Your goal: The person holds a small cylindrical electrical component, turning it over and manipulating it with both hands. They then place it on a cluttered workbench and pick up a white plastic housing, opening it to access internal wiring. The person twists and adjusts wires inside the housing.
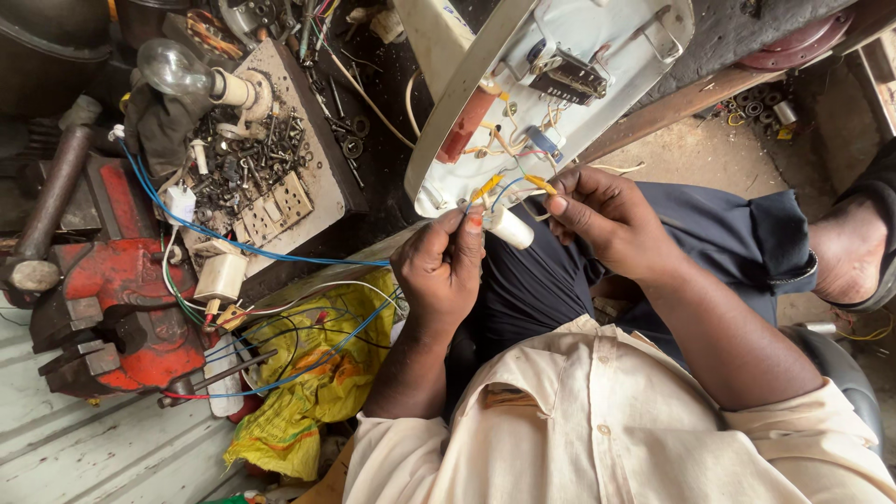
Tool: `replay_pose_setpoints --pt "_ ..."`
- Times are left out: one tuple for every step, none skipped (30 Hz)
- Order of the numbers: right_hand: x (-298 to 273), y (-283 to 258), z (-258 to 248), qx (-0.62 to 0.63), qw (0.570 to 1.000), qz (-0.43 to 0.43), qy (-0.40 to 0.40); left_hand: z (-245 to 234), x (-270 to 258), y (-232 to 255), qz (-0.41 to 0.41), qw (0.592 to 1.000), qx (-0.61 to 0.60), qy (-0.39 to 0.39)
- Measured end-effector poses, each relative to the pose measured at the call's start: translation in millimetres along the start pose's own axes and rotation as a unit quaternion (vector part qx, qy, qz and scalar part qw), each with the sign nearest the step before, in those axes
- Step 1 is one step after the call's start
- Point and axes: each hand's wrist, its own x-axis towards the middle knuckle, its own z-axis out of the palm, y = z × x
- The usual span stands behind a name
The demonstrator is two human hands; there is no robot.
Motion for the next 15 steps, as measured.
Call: replay_pose_setpoints --pt "-0.3 -0.4 -1.5 0.015 1.0 0.0 -0.006 -0.1 0.8 0.8 0.009 1.0 0.005 0.0" --pt "-0.4 -1.7 -2.9 0.03 0.999 0.0 -0.014 0.1 1.0 1.3 0.016 1.0 0.009 0.002" --pt "-0.5 -3.0 -3.4 0.044 0.999 0.0 -0.021 0.2 1.1 1.6 0.014 1.0 0.012 0.001" --pt "-1.3 -4.2 -2.6 0.039 0.999 -0.017 -0.022 -0.4 0.8 2.0 0.012 1.0 0.015 0.0" --pt "-2.4 -5.6 -1.4 0.033 0.999 -0.035 -0.023 -1.1 0.5 2.2 0.01 1.0 0.018 -0.001" --pt "-2.9 -6.9 -0.1 0.028 0.998 -0.052 -0.025 -1.5 0.4 2.0 0.006 1.0 0.01 -0.004" --pt "-3.8 -8.0 1.7 -0.008 0.995 -0.093 -0.025 -2.0 0.2 1.9 0.001 1.0 0.003 -0.007" --pt "-5.2 -9.0 3.2 -0.044 0.99 -0.135 -0.025 -2.2 0.0 1.6 -0.002 1.0 -0.006 -0.01" --pt "-6.8 -9.5 5.2 -0.08 0.981 -0.176 -0.024 -2.8 -0.2 1.3 -0.001 1.0 -0.012 -0.012" --pt "-8.7 -9.7 7.0 -0.069 0.982 -0.175 -0.021 -3.3 -0.2 0.9 0.0 1.0 -0.018 -0.014" --pt "-10.6 -9.5 8.9 -0.057 0.983 -0.174 -0.017 -3.9 -0.1 0.5 0.002 1.0 -0.025 -0.015" --pt "-13.0 -9.0 10.5 -0.045 0.984 -0.172 -0.014 -4.7 -0.2 0.0 -0.006 0.999 -0.031 -0.017" --pt "-15.4 -8.5 11.4 -0.03 0.989 -0.145 -0.012 -5.9 -0.6 -0.2 -0.013 0.999 -0.038 -0.019" --pt "-16.4 -8.1 11.7 -0.016 0.993 -0.118 -0.01 -6.8 -0.1 -0.5 -0.02 0.999 -0.045 -0.02" --pt "-17.5 -7.8 11.0 -0.002 0.996 -0.091 -0.008 -7.9 0.3 -0.8 -0.002 1.0 -0.02 -0.014"
